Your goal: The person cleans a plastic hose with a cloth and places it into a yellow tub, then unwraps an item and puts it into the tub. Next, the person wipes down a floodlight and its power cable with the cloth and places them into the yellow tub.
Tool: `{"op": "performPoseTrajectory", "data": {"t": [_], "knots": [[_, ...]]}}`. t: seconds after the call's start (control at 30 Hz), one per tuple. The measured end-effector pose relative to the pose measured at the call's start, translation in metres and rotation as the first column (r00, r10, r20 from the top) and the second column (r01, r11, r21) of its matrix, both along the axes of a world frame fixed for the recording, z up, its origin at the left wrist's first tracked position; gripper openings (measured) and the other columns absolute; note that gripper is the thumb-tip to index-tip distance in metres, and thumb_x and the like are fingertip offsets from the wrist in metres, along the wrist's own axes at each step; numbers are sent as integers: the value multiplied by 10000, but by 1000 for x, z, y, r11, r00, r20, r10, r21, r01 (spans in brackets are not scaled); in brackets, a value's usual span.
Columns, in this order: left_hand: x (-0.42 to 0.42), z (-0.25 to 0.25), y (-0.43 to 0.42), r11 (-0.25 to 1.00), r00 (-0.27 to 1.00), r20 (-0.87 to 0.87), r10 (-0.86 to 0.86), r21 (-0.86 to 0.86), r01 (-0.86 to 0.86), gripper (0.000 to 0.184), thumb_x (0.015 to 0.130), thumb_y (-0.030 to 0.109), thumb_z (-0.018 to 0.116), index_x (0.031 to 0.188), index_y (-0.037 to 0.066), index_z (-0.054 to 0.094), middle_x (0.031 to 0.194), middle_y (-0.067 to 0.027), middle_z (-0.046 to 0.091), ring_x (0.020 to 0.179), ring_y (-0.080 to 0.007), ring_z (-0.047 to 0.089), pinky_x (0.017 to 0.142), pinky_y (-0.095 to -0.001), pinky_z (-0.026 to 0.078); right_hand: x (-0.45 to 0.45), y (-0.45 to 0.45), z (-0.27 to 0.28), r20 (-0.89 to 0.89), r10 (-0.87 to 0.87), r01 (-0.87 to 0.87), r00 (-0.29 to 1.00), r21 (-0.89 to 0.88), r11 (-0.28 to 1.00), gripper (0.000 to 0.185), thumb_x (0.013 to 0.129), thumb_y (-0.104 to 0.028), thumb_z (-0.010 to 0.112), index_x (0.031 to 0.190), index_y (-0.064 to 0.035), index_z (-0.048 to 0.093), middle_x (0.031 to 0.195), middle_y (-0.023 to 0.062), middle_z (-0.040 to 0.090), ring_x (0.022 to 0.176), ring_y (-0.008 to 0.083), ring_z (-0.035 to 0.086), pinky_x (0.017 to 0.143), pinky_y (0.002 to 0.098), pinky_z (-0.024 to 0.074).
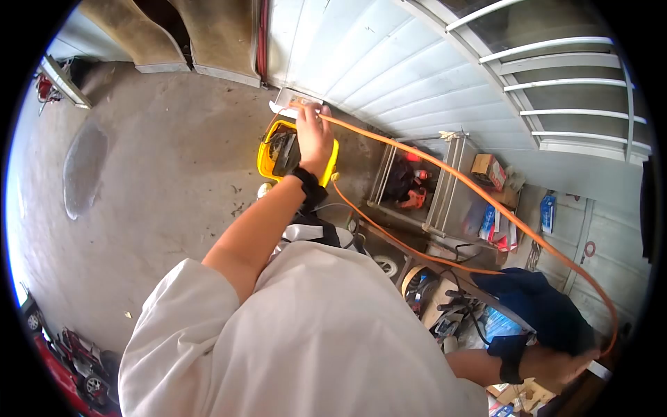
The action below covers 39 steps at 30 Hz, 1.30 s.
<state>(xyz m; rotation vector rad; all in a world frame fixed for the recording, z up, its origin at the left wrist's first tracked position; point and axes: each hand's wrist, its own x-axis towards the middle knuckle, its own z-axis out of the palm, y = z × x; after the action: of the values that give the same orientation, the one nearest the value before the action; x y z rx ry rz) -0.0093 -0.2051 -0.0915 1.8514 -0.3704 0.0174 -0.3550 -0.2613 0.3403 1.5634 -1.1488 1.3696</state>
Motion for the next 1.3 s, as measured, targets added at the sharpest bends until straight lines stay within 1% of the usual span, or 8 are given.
{"op": "performPoseTrajectory", "data": {"t": [0.17, 0.3, 0.33, 0.5, 0.57, 0.9, 1.0, 1.3], "knots": [[13, 49, 21, 973, 953, 201, -228, 6, 232, 138, 797, 105, 596, 921, 63, 554, 974, -154, 539, 938, -357, 504, 806, -448, 425, 26, -1, -21, 551, 176, -325, 815, 184, 928, 418, 955, -327, 456, 987, 45, 646, 1012, 135, 652, 831, 218, 648, 689, 312, 543], [-14, 66, 29, 193, 182, 67, -981, 208, 959, 130, 725, 103, 601, 836, 100, 669, 838, -84, 624, 845, -290, 605, 723, -397, 481, -7, -19, -27, 308, 184, -273, 933, 277, 921, 417, 942, -334, 499, 965, 59, 636, 957, 128, 638, 838, 217, 624, 736, 332, 525], [-25, 65, 33, 107, 143, -114, -983, 275, 956, 145, 764, 155, 572, 859, 98, 667, 813, -90, 624, 821, -306, 604, 719, -401, 477, -12, -20, -27, -129, 58, -25, 990, 249, 968, 405, 929, -328, 532, 967, 63, 631, 943, 138, 633, 839, 223, 617, 748, 336, 520], [-23, -20, 62, 1, -20, -631, -775, -33, 999, 230, 877, 245, 510, 938, 92, 670, 732, -8, 588, 675, -178, 567, 645, -304, 458, 11, -39, -53, 553, 153, -404, 819, 368, 838, 345, 950, -251, 530, 1011, 76, 621, 996, 153, 649, 876, 203, 618, 776, 302, 499], [-7, -46, 91, 140, -116, -822, -558, -231, 963, 305, 929, 306, 470, 996, 85, 669, 711, 48, 540, 651, -73, 497, 609, -214, 418, -2, -46, -70, 410, 222, -410, 885, 460, 787, 307, 915, -217, 610, 983, 80, 644, 932, 135, 664, 834, 171, 621, 753, 273, 496], [36, -104, 217, 712, 855, -346, -386, 478, 515, 292, 871, 302, 585, 993, 49, 663, 895, -158, 655, 856, -300, 611, 760, -349, 474, 21, -53, -108, 377, 298, -481, 877, 695, 534, 218, 877, -131, 667, 915, 84, 659, 845, 93, 668, 780, 113, 601, 741, 222, 470], [45, -101, 232, 843, 878, -477, -44, 454, 288, 283, 871, 274, 601, 995, 23, 641, 866, -165, 655, 819, -265, 629, 739, -339, 478, 28, -57, -116, 391, 390, -545, 834, 698, 465, 212, 880, -120, 663, 971, 70, 634, 856, 94, 677, 772, 104, 599, 731, 216, 466], [63, -32, 196, 979, 795, -585, -161, -196, 53, 312, 983, 253, 454, 1015, -35, 571, 979, -152, 652, 900, -213, 655, 847, -303, 517, 37, -63, -134, 452, 492, -642, 744, 687, 340, 173, 913, -136, 624, 928, 34, 596, 764, 28, 621, 705, 59, 533, 643, 189, 412]]}}
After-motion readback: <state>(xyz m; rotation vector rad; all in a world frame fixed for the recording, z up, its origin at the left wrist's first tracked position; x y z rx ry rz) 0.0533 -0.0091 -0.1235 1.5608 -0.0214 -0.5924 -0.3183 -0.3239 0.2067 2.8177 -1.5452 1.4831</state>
